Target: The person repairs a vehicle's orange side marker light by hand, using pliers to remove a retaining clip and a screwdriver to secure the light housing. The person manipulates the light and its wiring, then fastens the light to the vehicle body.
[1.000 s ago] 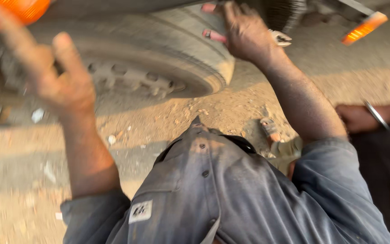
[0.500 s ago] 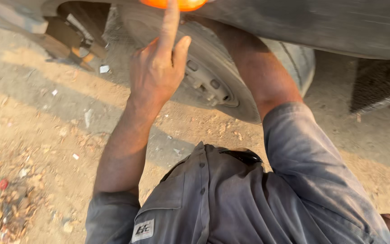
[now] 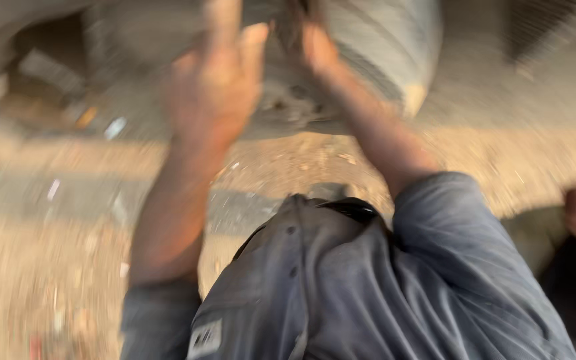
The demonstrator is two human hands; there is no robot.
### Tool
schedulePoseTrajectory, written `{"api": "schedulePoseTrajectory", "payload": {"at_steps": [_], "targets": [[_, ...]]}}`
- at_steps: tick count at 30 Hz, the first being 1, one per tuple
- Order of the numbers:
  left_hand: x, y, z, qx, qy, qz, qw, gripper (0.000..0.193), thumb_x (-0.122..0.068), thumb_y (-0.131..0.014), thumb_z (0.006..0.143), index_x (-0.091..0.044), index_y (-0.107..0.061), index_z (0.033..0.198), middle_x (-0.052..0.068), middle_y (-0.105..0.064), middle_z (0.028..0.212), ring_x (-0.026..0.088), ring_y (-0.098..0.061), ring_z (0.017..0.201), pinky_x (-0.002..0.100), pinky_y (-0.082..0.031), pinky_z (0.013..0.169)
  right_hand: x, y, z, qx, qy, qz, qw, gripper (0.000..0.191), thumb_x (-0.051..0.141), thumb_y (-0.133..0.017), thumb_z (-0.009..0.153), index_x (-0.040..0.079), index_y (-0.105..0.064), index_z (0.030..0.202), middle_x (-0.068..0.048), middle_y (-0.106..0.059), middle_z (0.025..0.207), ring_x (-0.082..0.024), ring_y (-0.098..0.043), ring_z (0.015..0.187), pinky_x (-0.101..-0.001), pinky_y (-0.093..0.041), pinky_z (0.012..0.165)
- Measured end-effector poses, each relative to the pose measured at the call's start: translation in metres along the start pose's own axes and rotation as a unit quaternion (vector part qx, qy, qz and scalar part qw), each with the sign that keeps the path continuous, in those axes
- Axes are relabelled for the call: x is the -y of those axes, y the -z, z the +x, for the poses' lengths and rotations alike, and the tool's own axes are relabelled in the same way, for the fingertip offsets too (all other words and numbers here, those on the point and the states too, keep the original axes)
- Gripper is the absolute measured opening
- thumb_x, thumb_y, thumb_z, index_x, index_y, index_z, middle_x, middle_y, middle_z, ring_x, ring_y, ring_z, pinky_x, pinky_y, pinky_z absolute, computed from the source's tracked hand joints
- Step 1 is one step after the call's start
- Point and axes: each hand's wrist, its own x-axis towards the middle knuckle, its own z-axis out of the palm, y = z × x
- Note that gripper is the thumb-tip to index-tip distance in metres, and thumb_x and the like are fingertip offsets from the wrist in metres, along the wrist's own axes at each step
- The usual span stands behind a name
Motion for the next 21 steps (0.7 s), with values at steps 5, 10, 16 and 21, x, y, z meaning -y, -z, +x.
{"api": "schedulePoseTrajectory", "payload": {"at_steps": [5,10,16,21], "targets": [[0.027,-0.010,-0.028,0.082,-0.042,-0.081,0.992,0.078,-0.025,-0.064,0.110,-0.002,-0.012,0.163,0.003,-0.067,0.082,0.019,-0.070,0.068,0.033,-0.055,0.064,-0.030,0.113,-0.158,-0.204,-0.364,0.563,0.713,0.035,0.022,-0.071,0.108,0.000,-0.064,0.135,-0.016,-0.069,0.122,-0.025,-0.067,0.107,-0.0448,-0.059,0.100],[0.049,-0.044,-0.049,0.077,-0.087,-0.135,0.984,0.092,-0.020,-0.063,0.110,0.003,0.011,0.161,-0.004,-0.060,0.075,0.011,-0.068,0.067,0.027,-0.056,0.068,-0.050,0.217,-0.240,-0.410,-0.241,0.754,0.453,0.048,0.032,-0.054,0.102,0.002,-0.057,0.140,-0.019,-0.065,0.134,-0.030,-0.067,0.120,-0.0453,-0.056,0.110],[0.066,-0.072,-0.050,0.108,-0.045,-0.118,0.986,0.083,-0.027,-0.057,0.113,0.010,0.000,0.161,-0.006,-0.066,0.088,0.010,-0.070,0.075,0.023,-0.060,0.073,-0.047,0.263,-0.273,-0.452,-0.133,0.776,0.419,0.040,0.033,-0.036,0.118,0.002,-0.054,0.137,-0.018,-0.060,0.139,-0.029,-0.060,0.134,-0.0419,-0.050,0.123],[0.060,-0.077,-0.055,0.058,-0.092,-0.053,0.993,0.072,-0.028,-0.060,0.112,0.009,-0.015,0.154,-0.002,-0.064,0.090,0.016,-0.066,0.077,0.030,-0.055,0.074,-0.043,0.279,-0.301,-0.435,-0.202,0.751,0.453,0.053,0.047,-0.040,0.110,0.008,-0.049,0.145,-0.019,-0.063,0.143,-0.029,-0.064,0.127,-0.0393,-0.055,0.113]]}}
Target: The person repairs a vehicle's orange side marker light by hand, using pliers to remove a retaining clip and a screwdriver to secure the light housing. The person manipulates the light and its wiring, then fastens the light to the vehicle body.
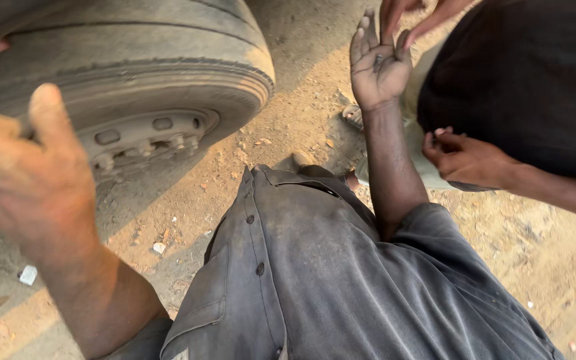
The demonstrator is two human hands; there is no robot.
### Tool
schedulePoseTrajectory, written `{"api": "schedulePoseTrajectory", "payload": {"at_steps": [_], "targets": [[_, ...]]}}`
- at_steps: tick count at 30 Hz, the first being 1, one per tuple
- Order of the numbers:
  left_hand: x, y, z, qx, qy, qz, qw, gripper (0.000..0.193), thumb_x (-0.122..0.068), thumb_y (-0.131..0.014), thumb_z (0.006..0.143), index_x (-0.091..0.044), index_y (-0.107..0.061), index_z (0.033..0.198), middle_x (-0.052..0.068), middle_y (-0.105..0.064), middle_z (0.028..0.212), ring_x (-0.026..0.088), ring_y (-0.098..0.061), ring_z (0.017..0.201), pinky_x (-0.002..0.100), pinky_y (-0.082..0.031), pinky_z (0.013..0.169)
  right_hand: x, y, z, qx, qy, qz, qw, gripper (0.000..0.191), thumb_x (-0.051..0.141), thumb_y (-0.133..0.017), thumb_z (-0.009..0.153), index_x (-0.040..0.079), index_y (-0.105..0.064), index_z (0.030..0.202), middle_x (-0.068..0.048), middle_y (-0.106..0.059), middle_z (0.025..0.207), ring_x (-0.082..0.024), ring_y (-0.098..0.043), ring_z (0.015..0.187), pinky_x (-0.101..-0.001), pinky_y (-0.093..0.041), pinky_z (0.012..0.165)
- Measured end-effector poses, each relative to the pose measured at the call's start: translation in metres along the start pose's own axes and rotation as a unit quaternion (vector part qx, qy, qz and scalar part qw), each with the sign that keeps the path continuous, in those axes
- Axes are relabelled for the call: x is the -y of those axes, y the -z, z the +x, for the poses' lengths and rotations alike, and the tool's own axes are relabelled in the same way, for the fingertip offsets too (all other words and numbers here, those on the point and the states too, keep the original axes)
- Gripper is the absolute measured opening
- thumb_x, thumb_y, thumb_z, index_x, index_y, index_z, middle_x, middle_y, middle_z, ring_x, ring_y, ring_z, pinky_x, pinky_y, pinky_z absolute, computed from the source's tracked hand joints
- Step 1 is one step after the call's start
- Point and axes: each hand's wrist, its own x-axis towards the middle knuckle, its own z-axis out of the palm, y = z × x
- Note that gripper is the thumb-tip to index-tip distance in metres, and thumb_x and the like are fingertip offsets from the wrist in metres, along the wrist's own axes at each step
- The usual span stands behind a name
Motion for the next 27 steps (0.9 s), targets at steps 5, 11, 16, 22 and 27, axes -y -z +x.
{"api": "schedulePoseTrajectory", "payload": {"at_steps": [5,11,16,22,27], "targets": [[-0.023,0.007,0.004,-0.001,0.026,-0.009,1.000,0.077,-0.029,-0.061,0.111,0.013,-0.014,0.155,0.000,-0.064,0.086,0.020,-0.065,0.074,0.034,-0.051,0.070,0.004,0.029,0.013,-0.199,0.032,-0.049,0.978,0.059,0.046,-0.041,0.105,-0.001,-0.055,0.138,-0.020,-0.069,0.116,-0.028,-0.067,0.097,-0.0381,-0.059,0.081],[-0.053,0.024,0.012,-0.004,0.097,0.030,0.995,0.086,-0.031,-0.064,0.109,0.017,-0.010,0.156,0.001,-0.066,0.083,0.024,-0.066,0.071,0.037,-0.048,0.067,-0.034,0.061,0.030,-0.457,-0.094,-0.201,0.861,0.033,0.022,-0.036,0.104,-0.004,-0.056,0.099,-0.016,-0.060,0.092,-0.023,-0.059,0.082,-0.0316,-0.058,0.077],[-0.069,0.017,0.017,0.030,0.156,0.085,0.984,0.097,-0.034,-0.067,0.105,0.015,-0.001,0.157,-0.002,-0.067,0.078,0.022,-0.068,0.065,0.034,-0.053,0.065,-0.006,0.016,0.105,-0.037,-0.050,-0.287,0.956,0.019,-0.011,-0.049,0.099,0.003,-0.058,0.090,-0.008,-0.059,0.091,-0.018,-0.061,0.083,-0.0286,-0.061,0.086],[-0.076,0.003,0.023,0.035,0.205,0.080,0.975,0.105,-0.030,-0.073,0.105,0.015,0.003,0.162,-0.001,-0.068,0.077,0.017,-0.066,0.059,0.033,-0.054,0.062,0.022,-0.085,0.199,-0.091,0.088,-0.368,0.921,0.021,0.009,-0.052,0.102,-0.002,-0.066,0.113,-0.016,-0.075,0.093,-0.021,-0.074,0.081,-0.0273,-0.067,0.071],[-0.083,0.003,0.029,0.028,0.225,0.077,0.971,0.105,-0.026,-0.074,0.104,0.016,0.004,0.161,-0.001,-0.067,0.075,0.015,-0.065,0.058,0.033,-0.055,0.064,0.031,-0.110,0.226,-0.038,0.092,-0.320,0.942,0.020,0.006,-0.064,0.104,-0.007,-0.063,0.120,-0.018,-0.075,0.100,-0.024,-0.077,0.087,-0.0330,-0.068,0.078]]}}
